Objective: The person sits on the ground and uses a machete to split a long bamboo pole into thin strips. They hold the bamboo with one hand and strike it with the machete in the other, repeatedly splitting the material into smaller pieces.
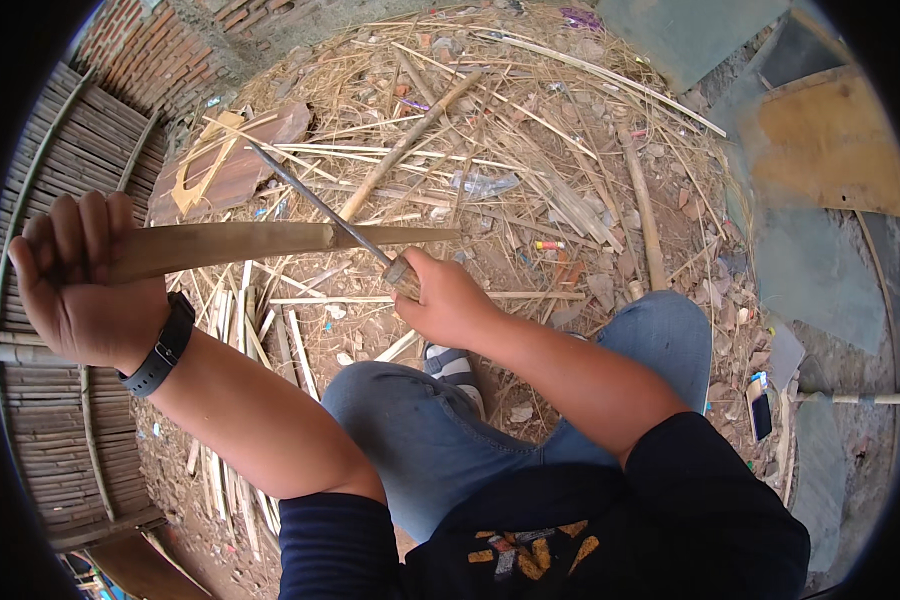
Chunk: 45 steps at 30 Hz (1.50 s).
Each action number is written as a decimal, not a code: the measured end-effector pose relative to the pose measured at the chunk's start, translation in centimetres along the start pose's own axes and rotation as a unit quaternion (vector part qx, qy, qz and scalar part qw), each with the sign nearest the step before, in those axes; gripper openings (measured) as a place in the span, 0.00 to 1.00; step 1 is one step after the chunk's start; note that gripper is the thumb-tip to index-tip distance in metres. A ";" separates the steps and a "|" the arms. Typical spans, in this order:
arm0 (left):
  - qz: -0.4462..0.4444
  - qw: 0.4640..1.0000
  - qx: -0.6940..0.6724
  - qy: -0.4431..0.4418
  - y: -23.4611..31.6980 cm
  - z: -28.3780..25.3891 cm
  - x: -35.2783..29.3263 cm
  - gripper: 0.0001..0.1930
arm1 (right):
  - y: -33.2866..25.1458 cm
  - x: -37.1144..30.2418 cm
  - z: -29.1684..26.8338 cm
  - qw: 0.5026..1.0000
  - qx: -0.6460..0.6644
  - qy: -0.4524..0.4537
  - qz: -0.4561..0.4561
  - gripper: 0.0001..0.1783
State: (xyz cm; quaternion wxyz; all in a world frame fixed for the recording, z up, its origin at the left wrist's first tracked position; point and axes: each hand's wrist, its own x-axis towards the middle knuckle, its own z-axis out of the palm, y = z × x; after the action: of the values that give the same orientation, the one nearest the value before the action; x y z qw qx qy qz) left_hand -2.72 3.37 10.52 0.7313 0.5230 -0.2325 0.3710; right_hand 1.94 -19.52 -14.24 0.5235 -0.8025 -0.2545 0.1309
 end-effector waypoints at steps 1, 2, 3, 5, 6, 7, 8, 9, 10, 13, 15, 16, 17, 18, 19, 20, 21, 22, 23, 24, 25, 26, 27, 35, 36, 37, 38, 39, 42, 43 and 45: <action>-0.011 0.999 -0.022 -0.034 0.0 -0.3 -0.1 0.16 | 1.0 -0.1 0.7 1.000 0.005 0.017 -0.014 0.24; -0.017 0.999 -0.020 -0.033 -0.2 -0.2 -0.1 0.17 | 2.6 -0.1 1.2 0.999 -0.001 0.013 0.029 0.25; -0.014 0.999 -0.018 -0.022 -0.1 -0.3 0.0 0.17 | 5.5 -0.4 1.4 0.998 -0.018 0.006 0.061 0.24; 0.001 1.000 -0.014 -0.005 0.2 -1.2 -0.1 0.17 | 10.4 -0.3 1.5 0.992 -0.052 -0.006 0.114 0.22; 0.017 0.999 0.013 0.027 0.3 -1.5 -0.2 0.17 | 10.0 0.4 1.4 0.992 -0.051 -0.014 0.119 0.21; 0.029 0.997 0.040 0.061 0.4 -1.9 -0.5 0.17 | 9.3 0.9 1.1 0.990 -0.051 -0.026 0.126 0.21; 0.042 0.992 0.065 0.096 0.5 -2.3 -0.9 0.17 | 8.4 1.0 0.9 0.989 -0.052 -0.037 0.135 0.21; 0.028 0.995 0.052 0.083 0.9 -3.2 -1.2 0.17 | 7.5 0.3 1.1 0.990 -0.036 -0.044 0.127 0.21; 0.022 0.997 0.036 0.067 1.4 -4.2 -1.2 0.17 | 6.2 -0.2 1.1 0.992 -0.023 -0.049 0.114 0.21; 0.006 0.999 0.012 0.048 1.9 -5.2 -1.7 0.17 | 1.3 -1.4 1.9 0.998 0.031 -0.053 0.018 0.19; 0.010 0.998 0.018 0.052 2.2 -5.6 -1.8 0.18 | 0.8 -1.1 2.1 0.997 0.036 -0.061 -0.017 0.18; 0.007 0.999 0.013 0.029 2.3 -6.1 -1.8 0.18 | 1.5 -0.3 2.2 0.997 0.023 -0.074 -0.010 0.18; 0.009 0.999 0.023 0.038 2.1 -5.8 -2.0 0.18 | 2.6 0.2 2.6 0.996 0.010 -0.087 -0.002 0.19; 0.011 0.999 0.028 0.043 1.8 -4.8 -1.9 0.18 | 6.7 0.1 3.8 1.000 0.000 -0.022 0.010 0.20; 0.017 0.998 0.032 0.046 1.6 -3.9 -1.6 0.19 | 11.8 -0.6 4.6 0.997 -0.020 0.004 0.070 0.21; 0.021 0.997 0.039 0.061 1.9 -3.6 -1.7 0.19 | 14.7 -0.7 4.9 0.991 -0.038 0.027 0.123 0.22; 0.022 0.996 0.046 0.076 2.2 -3.8 -2.2 0.19 | 14.4 0.2 4.9 0.991 -0.048 0.011 0.125 0.23; 0.021 0.994 0.052 0.091 2.0 -4.0 -2.5 0.20 | 14.0 1.1 4.4 0.990 -0.058 -0.003 0.129 0.23; 0.022 0.994 0.053 0.097 2.0 -4.8 -2.5 0.20 | 13.4 1.2 4.0 0.988 -0.066 -0.023 0.140 0.23; 0.019 0.992 0.058 0.108 2.5 -6.1 -2.8 0.20 | 10.5 1.0 2.9 0.981 -0.087 -0.047 0.166 0.20; 0.029 0.992 0.052 0.113 2.6 -6.4 -2.5 0.20 | 9.4 0.9 2.6 0.984 -0.072 -0.042 0.157 0.20; 0.027 0.993 0.046 0.101 2.4 -6.2 -2.4 0.20 | 8.6 0.4 2.8 0.987 -0.056 -0.036 0.148 0.20; 0.024 0.995 0.041 0.089 2.5 -5.9 -2.3 0.20 | 7.8 0.2 2.9 0.989 -0.041 -0.030 0.139 0.20; 0.009 0.999 0.010 0.030 2.6 -5.4 -2.6 0.19 | 7.5 0.9 3.7 0.997 -0.047 -0.010 -0.060 0.22; 0.013 0.999 0.020 0.043 2.7 -4.9 -2.6 0.19 | 11.7 0.1 5.1 0.998 -0.039 0.006 0.050 0.20; 0.019 0.998 0.032 0.056 2.7 -4.5 -2.8 0.19 | 14.9 -0.7 5.7 0.987 -0.029 0.022 0.159 0.19; 0.022 0.996 0.043 0.071 2.7 -4.6 -3.0 0.19 | 15.3 -0.5 5.3 0.984 -0.056 0.021 0.167 0.19; 0.024 0.996 0.044 0.068 2.7 -4.8 -3.0 0.19 | 15.8 0.0 4.8 0.981 -0.084 0.020 0.176 0.19; 0.018 0.997 0.043 0.059 3.1 -5.9 -3.3 0.19 | 13.2 0.3 4.2 0.981 -0.064 -0.012 0.181 0.18; 0.020 0.998 0.038 0.053 3.1 -6.1 -3.1 0.19 | 11.0 1.0 3.4 0.984 -0.044 -0.024 0.172 0.18; 0.022 0.998 0.039 0.053 2.9 -6.0 -2.9 0.20 | 7.2 0.8 3.6 0.993 0.012 -0.047 0.104 0.17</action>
State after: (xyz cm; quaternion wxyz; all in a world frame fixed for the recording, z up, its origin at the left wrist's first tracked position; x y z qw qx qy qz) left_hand -7.07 8.61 8.08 0.7133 0.5252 -0.1903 0.4232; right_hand 2.86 -18.62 -22.24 0.5045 -0.8111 -0.1919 0.2253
